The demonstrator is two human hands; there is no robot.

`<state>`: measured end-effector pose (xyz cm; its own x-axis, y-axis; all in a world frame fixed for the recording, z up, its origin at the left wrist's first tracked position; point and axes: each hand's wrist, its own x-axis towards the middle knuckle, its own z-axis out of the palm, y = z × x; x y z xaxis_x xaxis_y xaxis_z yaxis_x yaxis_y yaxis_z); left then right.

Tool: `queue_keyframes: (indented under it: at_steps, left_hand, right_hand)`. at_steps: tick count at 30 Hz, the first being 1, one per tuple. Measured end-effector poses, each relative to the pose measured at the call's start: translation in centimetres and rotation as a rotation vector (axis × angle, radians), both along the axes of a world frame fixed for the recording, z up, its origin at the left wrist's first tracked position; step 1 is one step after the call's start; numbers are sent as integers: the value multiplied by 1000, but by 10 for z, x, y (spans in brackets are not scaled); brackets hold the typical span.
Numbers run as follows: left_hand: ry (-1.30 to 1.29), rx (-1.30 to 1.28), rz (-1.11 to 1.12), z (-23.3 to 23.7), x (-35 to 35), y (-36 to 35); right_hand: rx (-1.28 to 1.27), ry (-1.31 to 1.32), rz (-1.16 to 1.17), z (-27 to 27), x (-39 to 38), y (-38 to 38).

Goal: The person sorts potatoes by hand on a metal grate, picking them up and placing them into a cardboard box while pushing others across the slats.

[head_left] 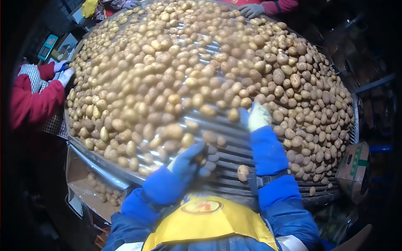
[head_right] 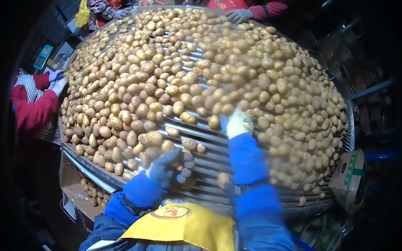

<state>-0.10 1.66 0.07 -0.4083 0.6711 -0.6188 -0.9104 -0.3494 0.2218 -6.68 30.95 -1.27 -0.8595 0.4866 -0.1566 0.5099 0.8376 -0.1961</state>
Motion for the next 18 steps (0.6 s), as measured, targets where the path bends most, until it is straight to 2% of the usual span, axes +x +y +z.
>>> queue_keyframes:
  at_steps: [2,3,4,5,7,8,9,11,14,17,18]
  left_hand:
    - [3,8,-33,-3,-3,-1]
    - [0,13,-47,-4,-4,0]
    - [-65,72,-48,11,-6,-1]
    - [-50,131,-49,8,-5,0]
    - [-21,247,-53,-9,-3,2]
    - [30,287,-65,-18,-1,2]
    - [27,270,-70,-16,-1,2]
    - [24,233,-89,-10,-4,0]
    - [68,188,-81,-5,-4,-3]
    - [157,75,-92,42,-9,-9]
    - [202,18,-98,53,-12,-9]
  right_hand:
    - [-225,41,-25,11,6,8]
    - [-294,161,25,-6,12,18]
    - [-365,141,6,14,18,10]
    - [-437,122,-11,33,25,0]
    - [-447,227,4,34,42,-15]
    - [-622,296,-65,45,55,-30]
    - [-595,303,-2,49,67,-37]
    - [-881,197,103,68,83,-57]
    - [-779,308,251,76,74,-62]
    - [-833,465,61,48,36,-27]
    - [-707,437,102,51,23,-23]
